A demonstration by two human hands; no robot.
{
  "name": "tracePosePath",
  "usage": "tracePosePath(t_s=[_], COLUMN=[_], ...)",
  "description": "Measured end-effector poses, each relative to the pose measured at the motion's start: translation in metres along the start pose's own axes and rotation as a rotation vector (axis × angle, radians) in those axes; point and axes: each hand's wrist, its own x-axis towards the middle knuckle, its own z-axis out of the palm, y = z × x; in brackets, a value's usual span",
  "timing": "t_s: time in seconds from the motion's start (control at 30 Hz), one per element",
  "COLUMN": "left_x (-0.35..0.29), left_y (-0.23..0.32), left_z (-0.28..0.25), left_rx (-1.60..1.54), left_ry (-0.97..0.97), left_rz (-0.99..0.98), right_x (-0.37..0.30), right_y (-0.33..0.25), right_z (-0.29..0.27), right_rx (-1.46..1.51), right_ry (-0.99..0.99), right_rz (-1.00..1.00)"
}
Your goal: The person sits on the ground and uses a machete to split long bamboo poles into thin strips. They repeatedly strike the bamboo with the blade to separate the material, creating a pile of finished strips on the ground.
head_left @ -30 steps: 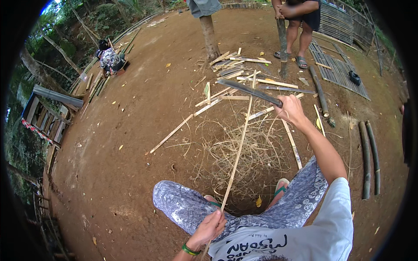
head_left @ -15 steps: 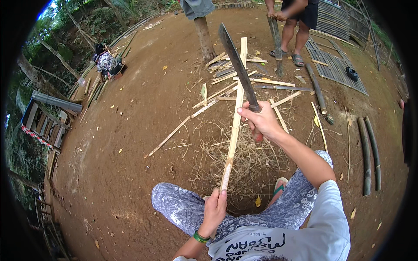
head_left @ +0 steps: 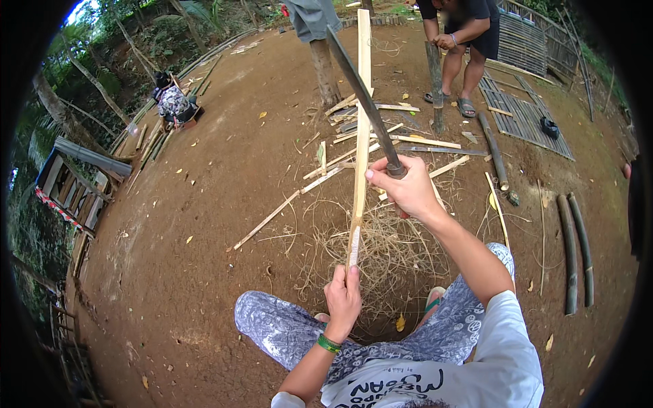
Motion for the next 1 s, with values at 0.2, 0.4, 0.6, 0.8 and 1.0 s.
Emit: tracePosePath(t_s=[0.2,0.4,0.6,0.8,1.0], left_x=[0.0,-0.012,-0.016,-0.018,-0.019], left_y=[-0.005,-0.019,-0.017,0.0,0.007], left_z=[-0.005,-0.005,-0.008,-0.006,-0.017], left_rx=[0.079,0.007,-0.031,0.079,0.193], left_ry=[0.026,-0.023,-0.048,-0.045,0.022], left_rz=[0.047,0.008,-0.077,0.031,0.075], right_x=[-0.001,0.022,0.027,0.019,0.019], right_y=[0.0,-0.007,0.001,0.016,0.01], right_z=[-0.003,-0.025,-0.035,-0.013,-0.016], right_rx=[-0.033,0.152,0.155,-0.033,-0.194], right_ry=[-0.003,0.307,0.334,0.269,0.252], right_rz=[-0.019,-0.135,-0.156,-0.098,-0.173])
